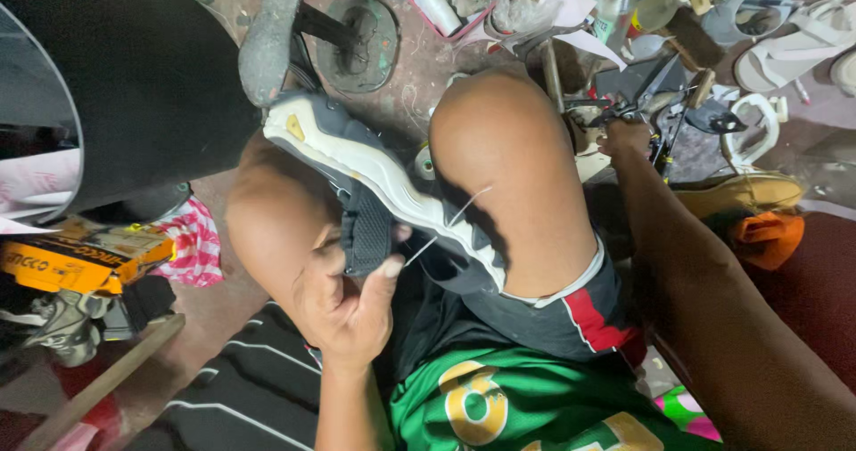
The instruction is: The person is repairing a black and white sneaker by hand-sewing the upper part near the ankle. They use a needle and white thread to stitch the material, then use pliers to pull the thread tight and a lighter to melt the thread end for a secure finish.
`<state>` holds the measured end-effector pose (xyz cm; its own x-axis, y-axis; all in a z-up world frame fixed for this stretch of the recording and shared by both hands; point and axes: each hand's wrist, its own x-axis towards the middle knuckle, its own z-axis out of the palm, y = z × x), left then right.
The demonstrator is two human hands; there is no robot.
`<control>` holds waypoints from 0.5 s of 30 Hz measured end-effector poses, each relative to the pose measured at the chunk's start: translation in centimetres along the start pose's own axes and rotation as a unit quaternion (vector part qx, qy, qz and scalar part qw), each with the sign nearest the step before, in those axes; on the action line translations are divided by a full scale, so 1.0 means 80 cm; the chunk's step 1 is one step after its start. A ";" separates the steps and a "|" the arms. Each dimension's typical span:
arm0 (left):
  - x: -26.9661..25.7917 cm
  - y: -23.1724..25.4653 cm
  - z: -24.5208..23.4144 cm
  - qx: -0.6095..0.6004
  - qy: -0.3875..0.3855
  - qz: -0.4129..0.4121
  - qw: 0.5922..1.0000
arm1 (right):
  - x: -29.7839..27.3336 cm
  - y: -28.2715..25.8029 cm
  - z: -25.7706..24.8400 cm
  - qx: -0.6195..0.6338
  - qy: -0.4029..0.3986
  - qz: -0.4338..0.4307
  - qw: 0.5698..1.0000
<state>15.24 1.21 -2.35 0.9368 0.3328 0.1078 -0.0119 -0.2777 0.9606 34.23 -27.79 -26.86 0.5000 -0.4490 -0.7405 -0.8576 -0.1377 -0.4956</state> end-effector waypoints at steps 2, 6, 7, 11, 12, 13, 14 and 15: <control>-0.001 -0.005 0.002 -0.022 -0.002 0.014 1.000 | 0.006 -0.003 -0.002 0.055 -0.009 0.034 0.998; -0.007 -0.017 -0.003 -0.079 -0.028 0.033 0.996 | 0.006 0.004 -0.008 0.118 -0.065 0.022 0.991; -0.008 -0.019 -0.004 -0.109 -0.029 0.010 0.994 | 0.006 0.005 -0.012 0.145 -0.081 0.031 0.986; -0.013 -0.022 -0.006 -0.170 -0.011 -0.084 0.982 | 0.003 0.015 -0.032 0.240 -0.172 0.064 0.953; -0.014 -0.022 -0.006 -0.193 0.004 -0.123 0.974 | 0.001 0.021 -0.036 0.259 -0.202 0.073 0.942; -0.016 -0.022 -0.007 -0.216 0.019 -0.161 0.963 | -0.001 0.025 -0.039 0.227 -0.195 0.082 0.951; -0.016 -0.022 -0.010 -0.184 0.004 -0.120 0.976 | -0.003 0.032 -0.042 0.194 -0.188 0.091 0.959; -0.016 -0.022 -0.013 -0.152 -0.010 -0.081 0.985 | -0.007 0.040 -0.045 0.160 -0.178 0.102 0.965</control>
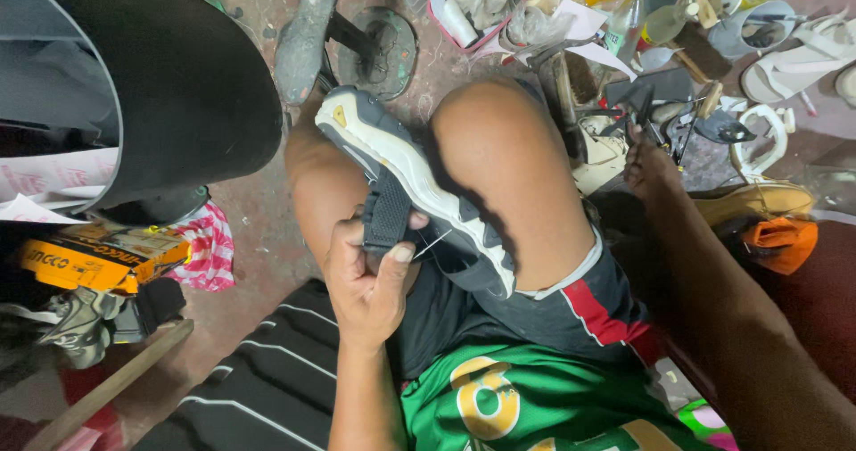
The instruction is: The person is repairing a black and white sneaker by hand-sewing the upper part near the ankle. They use a needle and white thread to stitch the material, then use pliers to pull the thread tight and a lighter to melt the thread end for a secure finish.
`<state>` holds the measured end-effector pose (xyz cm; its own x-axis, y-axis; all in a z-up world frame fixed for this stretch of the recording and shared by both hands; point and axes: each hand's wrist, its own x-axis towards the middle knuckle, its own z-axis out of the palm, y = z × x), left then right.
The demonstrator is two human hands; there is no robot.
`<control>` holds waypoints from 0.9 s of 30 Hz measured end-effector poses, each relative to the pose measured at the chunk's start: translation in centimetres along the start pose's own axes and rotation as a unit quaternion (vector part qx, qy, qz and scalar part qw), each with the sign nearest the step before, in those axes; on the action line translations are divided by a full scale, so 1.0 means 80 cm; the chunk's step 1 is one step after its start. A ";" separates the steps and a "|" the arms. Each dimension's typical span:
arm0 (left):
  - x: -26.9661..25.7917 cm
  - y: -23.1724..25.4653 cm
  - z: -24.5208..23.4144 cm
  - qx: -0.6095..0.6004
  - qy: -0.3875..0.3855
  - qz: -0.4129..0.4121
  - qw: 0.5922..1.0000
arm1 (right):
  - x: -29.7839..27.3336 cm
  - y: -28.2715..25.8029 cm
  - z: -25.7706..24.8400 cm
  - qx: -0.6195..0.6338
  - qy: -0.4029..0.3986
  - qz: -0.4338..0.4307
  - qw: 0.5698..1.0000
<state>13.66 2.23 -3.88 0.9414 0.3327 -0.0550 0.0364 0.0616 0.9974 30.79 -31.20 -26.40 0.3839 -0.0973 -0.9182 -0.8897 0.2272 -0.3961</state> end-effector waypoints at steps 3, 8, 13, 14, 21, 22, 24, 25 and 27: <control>0.002 0.002 -0.011 0.060 -0.008 0.040 0.997 | -0.005 0.026 -0.006 0.027 -0.071 -0.026 0.997; 0.002 0.000 -0.020 0.143 0.050 -0.047 0.987 | -0.011 0.049 -0.027 -0.074 -0.113 -0.041 0.990; 0.002 -0.003 -0.016 0.214 0.134 0.094 0.963 | -0.044 0.027 -0.037 -0.077 -0.140 -0.094 0.983; 0.004 -0.003 -0.018 0.242 0.126 0.142 0.952 | -0.056 0.023 -0.036 -0.096 -0.140 -0.092 0.981; 0.005 0.004 -0.030 0.363 0.032 0.213 0.907 | -0.161 0.003 -0.025 -0.157 -0.307 -0.179 0.922; 0.006 0.007 -0.032 0.349 0.018 0.193 0.917 | -0.177 -0.004 -0.024 -0.173 -0.337 -0.180 0.908; 0.006 0.013 -0.030 0.369 0.016 0.202 0.907 | -0.206 -0.020 -0.024 -0.205 -0.395 -0.186 0.876; 0.008 0.015 -0.028 0.379 0.015 0.208 0.901 | -0.220 -0.029 -0.025 -0.234 -0.431 -0.203 0.848; 0.009 0.016 -0.024 0.372 0.026 0.201 0.906 | -0.241 -0.046 -0.022 -0.296 -0.503 -0.229 0.779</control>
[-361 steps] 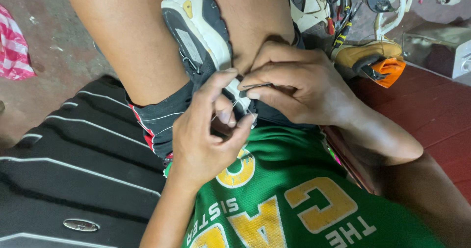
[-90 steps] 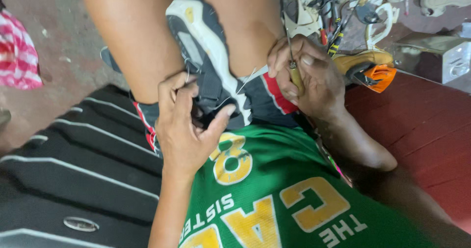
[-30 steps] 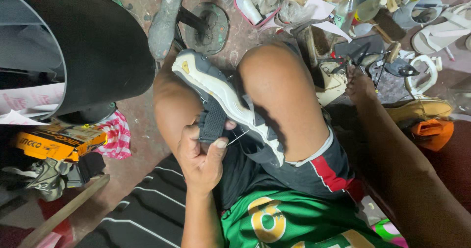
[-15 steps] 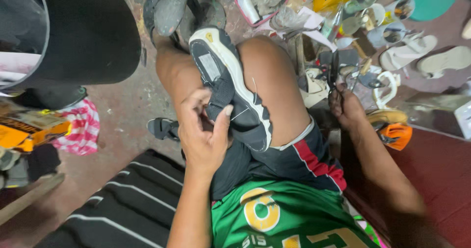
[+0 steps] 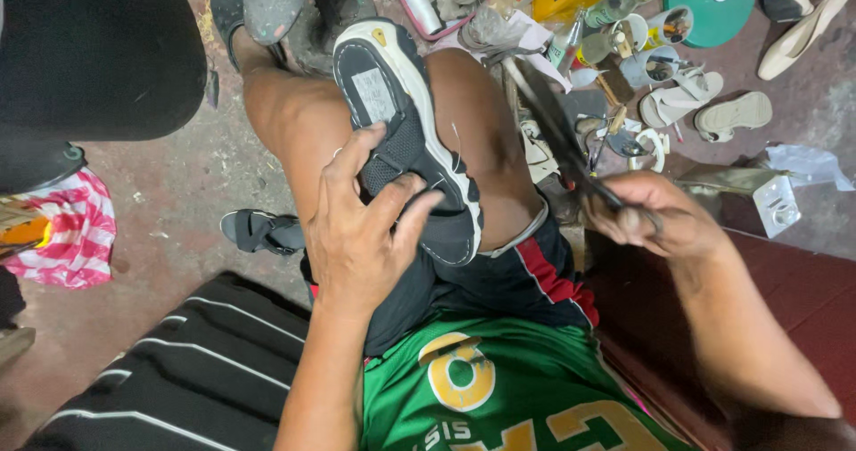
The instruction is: The person is repairing a black and white sneaker by hand-sewing the upper part near the ankle. They use a needle and white thread to stitch the material, then use pliers to pull the thread tight and a lighter to melt the thread end for a secure finish.
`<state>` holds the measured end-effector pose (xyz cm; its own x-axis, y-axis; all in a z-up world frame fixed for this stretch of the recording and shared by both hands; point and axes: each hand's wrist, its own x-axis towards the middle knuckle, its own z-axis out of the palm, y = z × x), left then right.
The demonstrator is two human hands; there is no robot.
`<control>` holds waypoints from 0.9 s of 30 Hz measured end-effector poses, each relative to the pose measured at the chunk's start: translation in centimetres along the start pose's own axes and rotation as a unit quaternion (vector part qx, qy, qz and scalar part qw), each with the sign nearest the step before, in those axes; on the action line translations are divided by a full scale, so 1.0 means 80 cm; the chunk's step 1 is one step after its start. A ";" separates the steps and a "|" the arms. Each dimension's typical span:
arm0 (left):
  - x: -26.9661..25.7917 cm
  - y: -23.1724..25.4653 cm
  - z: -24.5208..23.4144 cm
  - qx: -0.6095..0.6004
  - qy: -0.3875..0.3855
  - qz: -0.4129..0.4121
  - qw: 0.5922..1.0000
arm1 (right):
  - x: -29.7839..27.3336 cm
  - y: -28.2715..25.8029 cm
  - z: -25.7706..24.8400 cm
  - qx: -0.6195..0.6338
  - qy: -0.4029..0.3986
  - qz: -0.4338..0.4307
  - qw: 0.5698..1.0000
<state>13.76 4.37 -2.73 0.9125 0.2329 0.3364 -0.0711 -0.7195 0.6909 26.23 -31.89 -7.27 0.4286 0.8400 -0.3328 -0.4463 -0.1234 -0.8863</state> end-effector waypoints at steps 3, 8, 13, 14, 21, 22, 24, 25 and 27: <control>-0.003 0.000 0.002 -0.004 0.001 -0.013 1.000 | -0.003 -0.029 0.006 -0.064 -0.093 0.054 0.992; -0.007 -0.002 0.007 -0.018 -0.001 -0.033 0.999 | -0.014 -0.040 0.023 -0.013 -0.155 0.157 0.975; -0.008 0.003 0.009 -0.029 -0.004 -0.051 0.998 | -0.027 -0.038 0.029 -0.009 -0.149 0.204 0.968; -0.008 0.004 0.010 -0.028 -0.003 -0.052 0.998 | -0.030 -0.040 0.028 -0.008 -0.142 0.203 0.969; -0.007 0.004 0.013 -0.042 -0.005 -0.060 0.997 | -0.030 -0.042 0.028 -0.008 -0.140 0.238 0.961; -0.007 0.004 0.013 -0.045 -0.005 -0.062 0.997 | -0.030 -0.042 0.030 -0.007 -0.141 0.240 0.961; -0.007 0.004 0.014 -0.060 0.003 -0.066 0.996 | -0.027 -0.042 0.031 -0.007 -0.145 0.242 0.959; -0.007 0.004 0.014 -0.068 0.006 -0.068 0.995 | -0.027 -0.042 0.034 -0.003 -0.138 0.242 0.960; -0.009 0.004 0.014 -0.073 0.008 -0.072 0.995 | -0.028 -0.042 0.037 0.007 -0.124 0.243 0.962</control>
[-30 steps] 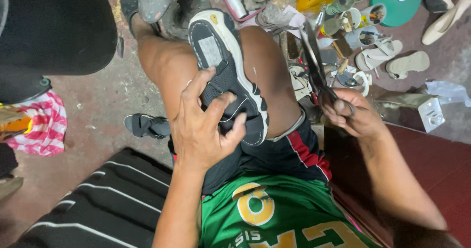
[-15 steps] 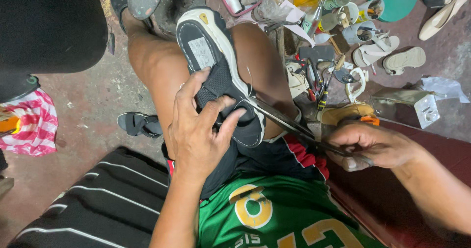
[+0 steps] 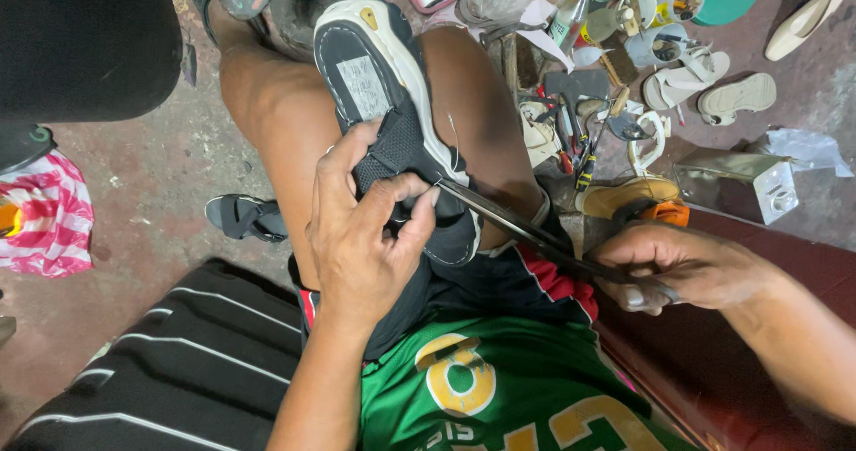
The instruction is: The person is repairing a black and white sneaker by hand-sewing the upper part near the ankle. They use a needle and white thread to stitch the material, then use pliers to pull the thread tight and a lighter to melt the thread end for a secure finish.
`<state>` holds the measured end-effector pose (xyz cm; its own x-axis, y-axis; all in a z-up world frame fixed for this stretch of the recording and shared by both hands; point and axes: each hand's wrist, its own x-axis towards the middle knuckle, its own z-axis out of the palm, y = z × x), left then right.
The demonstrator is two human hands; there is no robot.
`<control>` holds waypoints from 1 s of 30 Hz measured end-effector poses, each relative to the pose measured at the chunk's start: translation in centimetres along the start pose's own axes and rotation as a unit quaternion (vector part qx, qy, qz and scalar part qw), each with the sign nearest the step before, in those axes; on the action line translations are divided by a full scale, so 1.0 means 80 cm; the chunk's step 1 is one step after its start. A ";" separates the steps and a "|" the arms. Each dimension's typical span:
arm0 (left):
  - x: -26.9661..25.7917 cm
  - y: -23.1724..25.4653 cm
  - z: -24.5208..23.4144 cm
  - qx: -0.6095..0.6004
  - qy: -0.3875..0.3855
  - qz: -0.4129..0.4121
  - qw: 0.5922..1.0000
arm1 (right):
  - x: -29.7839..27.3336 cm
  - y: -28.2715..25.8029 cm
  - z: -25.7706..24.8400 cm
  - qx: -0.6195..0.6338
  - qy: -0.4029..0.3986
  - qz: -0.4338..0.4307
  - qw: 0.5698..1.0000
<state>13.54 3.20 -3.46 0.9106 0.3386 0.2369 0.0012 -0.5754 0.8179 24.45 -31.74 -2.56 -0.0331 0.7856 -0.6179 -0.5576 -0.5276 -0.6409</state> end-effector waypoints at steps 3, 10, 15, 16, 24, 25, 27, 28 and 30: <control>-0.002 0.000 0.001 -0.007 0.000 -0.001 1.000 | -0.001 -0.002 0.007 0.013 0.011 0.004 1.000; -0.003 -0.003 0.000 -0.015 -0.001 0.000 1.000 | -0.001 0.000 0.029 0.077 0.114 0.060 0.989; -0.003 -0.005 0.002 -0.017 -0.003 0.003 1.000 | -0.004 0.003 0.034 0.078 0.160 0.078 0.981; -0.004 -0.005 0.003 -0.016 -0.001 0.001 1.000 | -0.004 0.004 0.035 0.056 0.159 0.071 0.983; -0.006 -0.009 0.003 -0.028 -0.009 -0.006 1.000 | 0.008 -0.010 0.037 -0.070 0.131 0.066 0.987; -0.005 -0.009 0.001 -0.030 -0.011 -0.007 0.999 | 0.009 -0.014 0.036 -0.107 0.105 0.040 0.988; -0.005 -0.007 -0.006 -0.040 -0.019 -0.007 0.999 | 0.008 -0.020 0.033 -0.181 0.051 -0.012 0.982; -0.006 -0.004 -0.012 -0.043 -0.021 -0.010 0.999 | 0.007 -0.022 0.032 -0.181 0.074 -0.094 0.976; -0.006 0.004 -0.023 -0.049 0.039 -0.042 0.997 | 0.003 -0.022 0.033 -0.174 0.121 -0.254 0.944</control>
<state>12.35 4.24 -2.34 0.8741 0.4414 0.2026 0.0321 -0.4686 0.8828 23.22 -29.78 -0.36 0.3790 0.8912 -0.2490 -0.1427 -0.2096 -0.9673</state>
